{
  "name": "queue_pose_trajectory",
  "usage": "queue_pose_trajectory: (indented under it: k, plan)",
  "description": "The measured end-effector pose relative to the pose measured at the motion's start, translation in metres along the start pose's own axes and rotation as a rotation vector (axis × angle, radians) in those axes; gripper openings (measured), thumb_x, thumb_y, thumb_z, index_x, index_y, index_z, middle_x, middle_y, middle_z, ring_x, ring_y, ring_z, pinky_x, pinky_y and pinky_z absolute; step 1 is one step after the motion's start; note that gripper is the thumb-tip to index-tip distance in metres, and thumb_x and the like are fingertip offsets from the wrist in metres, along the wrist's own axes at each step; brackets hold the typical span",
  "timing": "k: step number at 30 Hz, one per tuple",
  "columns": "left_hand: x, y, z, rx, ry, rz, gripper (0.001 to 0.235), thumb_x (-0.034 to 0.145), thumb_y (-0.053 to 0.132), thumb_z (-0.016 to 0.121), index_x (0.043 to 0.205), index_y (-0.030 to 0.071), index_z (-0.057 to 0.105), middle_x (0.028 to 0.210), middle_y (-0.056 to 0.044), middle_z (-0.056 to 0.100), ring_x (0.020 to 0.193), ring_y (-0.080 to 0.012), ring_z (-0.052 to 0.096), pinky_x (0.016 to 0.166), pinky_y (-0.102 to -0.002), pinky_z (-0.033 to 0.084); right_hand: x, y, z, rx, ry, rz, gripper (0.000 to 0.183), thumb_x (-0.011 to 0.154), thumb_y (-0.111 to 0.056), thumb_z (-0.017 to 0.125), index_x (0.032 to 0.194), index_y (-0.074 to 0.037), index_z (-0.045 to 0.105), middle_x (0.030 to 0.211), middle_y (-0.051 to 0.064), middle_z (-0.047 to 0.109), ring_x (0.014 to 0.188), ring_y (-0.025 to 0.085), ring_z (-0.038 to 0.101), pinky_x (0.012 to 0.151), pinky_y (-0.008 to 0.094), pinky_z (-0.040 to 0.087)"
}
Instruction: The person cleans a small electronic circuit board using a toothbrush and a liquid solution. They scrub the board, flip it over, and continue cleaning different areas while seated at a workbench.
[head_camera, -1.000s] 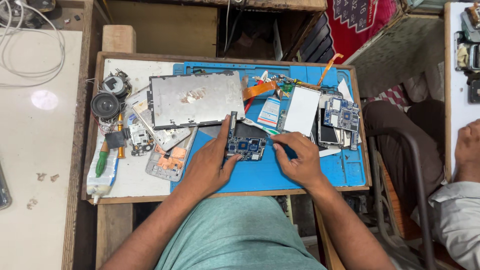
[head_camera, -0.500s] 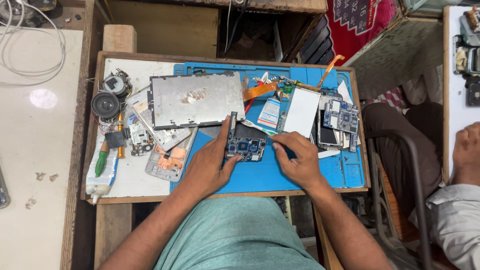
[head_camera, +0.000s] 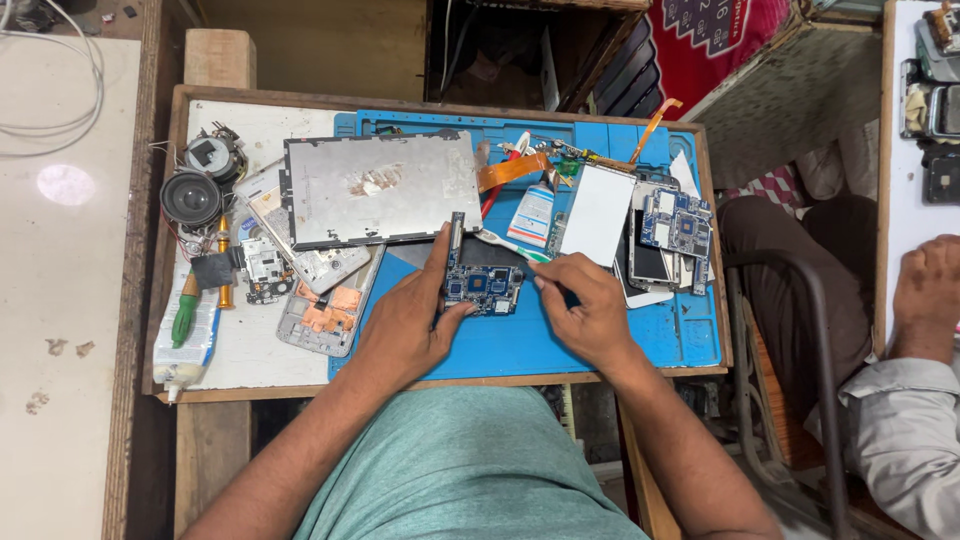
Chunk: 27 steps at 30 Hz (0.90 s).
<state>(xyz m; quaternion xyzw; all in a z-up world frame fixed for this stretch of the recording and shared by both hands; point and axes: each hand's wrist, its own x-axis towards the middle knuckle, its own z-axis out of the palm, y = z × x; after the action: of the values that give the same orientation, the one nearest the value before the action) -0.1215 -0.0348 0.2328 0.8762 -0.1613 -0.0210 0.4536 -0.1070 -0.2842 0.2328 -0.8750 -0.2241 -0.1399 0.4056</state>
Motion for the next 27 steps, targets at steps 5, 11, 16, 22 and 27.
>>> queue_pose_trajectory:
  k: [5, 11, 16, 22, 27]
  plan:
    - [-0.0011, -0.0004, 0.0008, 0.014, 0.001, 0.0, 0.097, 0.09, 0.023, 0.075, 0.163, 0.009, 0.013, 0.087, -0.018, 0.068, 0.077, -0.0319, 0.07, 0.069, -0.043, 0.054, 0.0015, -0.0046, -0.0011, -0.025, 0.034, 0.003, 0.019, 0.094, 0.001, 0.071, 0.112, -0.004, 0.075, 0.098, 0.011, 0.073, 0.087, 0.019, 0.073, 0.074, 0.029, 0.058]
    - [0.0, -0.0033, 0.0013, 0.003, 0.011, 0.034, 0.094, 0.092, 0.023, 0.073, 0.164, 0.011, 0.014, 0.089, -0.017, 0.068, 0.078, -0.0305, 0.071, 0.068, -0.042, 0.055, 0.0005, -0.0073, -0.0011, -0.045, 0.048, -0.011, 0.021, 0.095, 0.0, 0.069, 0.115, -0.003, 0.073, 0.099, 0.012, 0.071, 0.088, 0.02, 0.072, 0.075, 0.03, 0.057]
    - [-0.0006, -0.0028, -0.0004, 0.011, -0.017, 0.001, 0.096, 0.091, 0.026, 0.074, 0.164, 0.012, 0.013, 0.086, -0.017, 0.067, 0.075, -0.0301, 0.07, 0.066, -0.042, 0.054, -0.0014, -0.0061, -0.0002, -0.041, 0.101, -0.01, 0.023, 0.096, 0.0, 0.069, 0.119, 0.0, 0.072, 0.095, 0.013, 0.07, 0.082, 0.018, 0.07, 0.072, 0.03, 0.057]
    - [-0.0005, -0.0031, 0.0009, 0.024, -0.03, -0.014, 0.095, 0.092, 0.028, 0.073, 0.164, 0.012, 0.013, 0.084, -0.016, 0.067, 0.074, -0.0289, 0.069, 0.065, -0.041, 0.054, -0.0019, -0.0012, 0.0011, -0.02, 0.053, -0.075, 0.018, 0.094, 0.001, 0.071, 0.112, -0.003, 0.075, 0.096, 0.011, 0.072, 0.085, 0.018, 0.072, 0.071, 0.027, 0.057]
    - [0.0011, -0.0045, -0.0004, 0.034, -0.032, 0.007, 0.096, 0.092, 0.028, 0.074, 0.164, 0.012, 0.012, 0.079, -0.016, 0.066, 0.072, -0.0292, 0.067, 0.065, -0.043, 0.053, 0.0008, -0.0038, 0.0023, -0.026, 0.045, -0.068, 0.018, 0.094, 0.002, 0.071, 0.111, -0.003, 0.074, 0.096, 0.011, 0.071, 0.086, 0.018, 0.072, 0.072, 0.028, 0.057]
